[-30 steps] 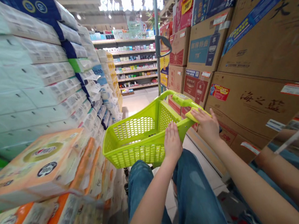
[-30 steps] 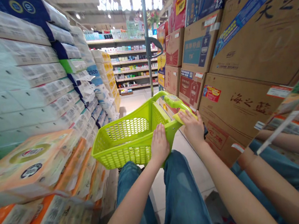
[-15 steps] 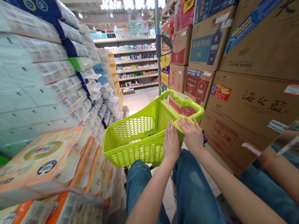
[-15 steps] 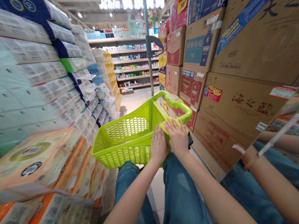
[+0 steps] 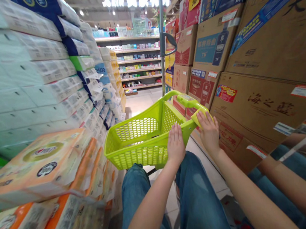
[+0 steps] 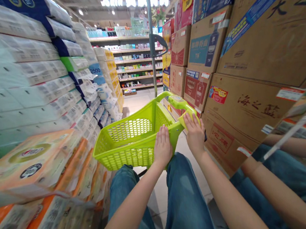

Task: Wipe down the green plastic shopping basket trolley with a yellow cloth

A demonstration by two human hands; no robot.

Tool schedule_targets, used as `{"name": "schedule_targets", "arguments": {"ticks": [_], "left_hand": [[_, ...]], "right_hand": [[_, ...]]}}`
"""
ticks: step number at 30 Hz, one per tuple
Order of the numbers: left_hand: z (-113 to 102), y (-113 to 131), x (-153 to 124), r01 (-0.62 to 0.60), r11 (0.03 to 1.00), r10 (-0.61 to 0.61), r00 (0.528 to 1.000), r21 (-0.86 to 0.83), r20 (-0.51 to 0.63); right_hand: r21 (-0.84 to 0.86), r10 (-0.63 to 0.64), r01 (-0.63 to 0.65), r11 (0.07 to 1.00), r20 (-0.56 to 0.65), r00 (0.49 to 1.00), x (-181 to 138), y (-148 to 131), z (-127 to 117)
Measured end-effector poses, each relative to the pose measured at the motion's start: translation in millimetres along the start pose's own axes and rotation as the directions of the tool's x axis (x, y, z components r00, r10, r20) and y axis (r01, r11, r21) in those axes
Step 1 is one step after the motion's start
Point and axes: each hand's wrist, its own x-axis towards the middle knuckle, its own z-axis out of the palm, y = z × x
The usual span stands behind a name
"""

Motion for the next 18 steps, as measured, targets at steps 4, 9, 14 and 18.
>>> {"name": "schedule_targets", "arguments": {"ticks": [4,9,14,18], "left_hand": [[-2.9,1.6,0.5,0.007,1.0,-0.007,1.0,-0.011,0.026],[-3.3,1.7,0.7,0.01,1.0,-0.009,0.999,-0.019,0.033],[2.1,2.8,0.9,0.024,0.999,-0.024,1.0,-0.042,0.001],[3.1,4.3,1.5,0.025,0.999,-0.025,1.0,-0.042,-0.002]], "right_hand": [[0.048,-0.066,0.064,0.997,0.033,0.997,-23.6,-40.9,17.5],[0.12,-0.205,0.197,0.973,0.057,0.977,-25.7,-43.2,17.9],[0.068,-0.075,0.076,0.995,-0.015,0.997,3.8,14.6,0.4],[0.08,0.109,-0.104,0.991,-0.055,0.993,10.0,17.6,-2.6]]}}
